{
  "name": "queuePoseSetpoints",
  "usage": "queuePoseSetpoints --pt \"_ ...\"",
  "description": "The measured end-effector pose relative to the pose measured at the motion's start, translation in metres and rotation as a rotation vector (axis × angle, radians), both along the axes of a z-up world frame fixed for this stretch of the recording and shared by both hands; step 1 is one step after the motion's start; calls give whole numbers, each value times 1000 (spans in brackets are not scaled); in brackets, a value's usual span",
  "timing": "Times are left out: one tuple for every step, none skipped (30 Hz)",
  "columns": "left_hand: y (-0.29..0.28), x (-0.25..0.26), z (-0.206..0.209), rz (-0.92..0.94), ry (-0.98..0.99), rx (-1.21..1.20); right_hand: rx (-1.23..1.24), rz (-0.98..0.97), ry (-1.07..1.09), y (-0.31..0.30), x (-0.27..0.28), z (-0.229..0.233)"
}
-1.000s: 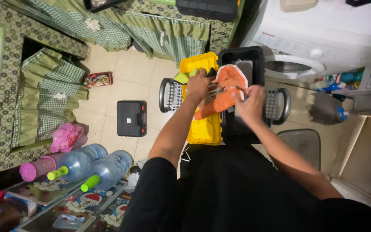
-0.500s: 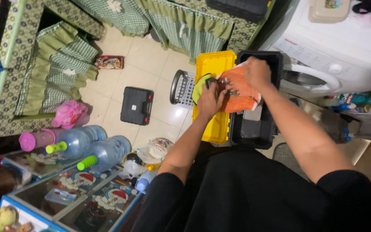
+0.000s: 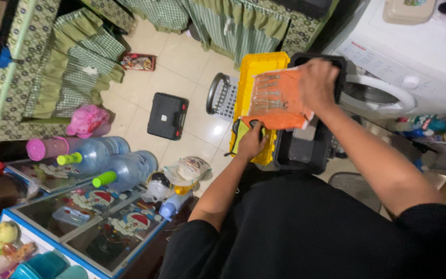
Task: The person wipes a small metal tool with a green cloth, then places it into a yellow toolbox. They then wipe a larger wrench with the same cloth and place it into the toolbox. The person continues to wipe and place tools into the toolbox.
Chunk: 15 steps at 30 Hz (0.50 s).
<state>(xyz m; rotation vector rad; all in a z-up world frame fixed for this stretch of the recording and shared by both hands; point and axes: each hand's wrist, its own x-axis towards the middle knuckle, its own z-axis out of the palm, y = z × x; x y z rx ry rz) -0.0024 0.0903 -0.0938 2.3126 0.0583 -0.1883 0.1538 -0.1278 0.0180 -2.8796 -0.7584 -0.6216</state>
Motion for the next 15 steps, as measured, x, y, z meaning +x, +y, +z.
queuePoseSetpoints --pt "-3 -8 -7 25 -20 -37 -100 83 13 1 -11 1" --pt "-5 -10 -14 83 -24 -71 -31 98 313 4 -23 2" --pt "-7 -11 -21 140 -27 -105 39 114 612 5 -35 1" --pt "-12 -16 -29 198 -23 -142 -37 90 666 4 -47 -2" --pt "-15 -20 -37 237 31 -157 -114 66 718 3 -59 -5" --pt "-15 -18 -43 281 78 -169 -51 103 647 2 -65 -8" --pt "-16 -16 -48 324 124 -182 12 140 575 2 -70 -11" --pt "-15 -16 -51 357 163 -213 74 184 508 2 -75 -14" --pt "-15 -17 -53 390 200 -244 117 235 495 1 -80 -16" --pt "-13 -19 -54 425 239 -274 162 287 485 1 -85 -19" --pt "-11 -21 -54 451 262 -264 207 340 475 2 -91 -21" --pt "-11 -22 -53 474 285 -255 81 396 434 1 -96 -23" --pt "-10 -24 -51 497 308 -247 -44 452 391 1 -102 -24" --pt "-10 -24 -49 523 315 -236 -169 507 342 0 -106 -23" --pt "-10 -23 -47 549 323 -226 -150 593 308 -3 -110 -22"
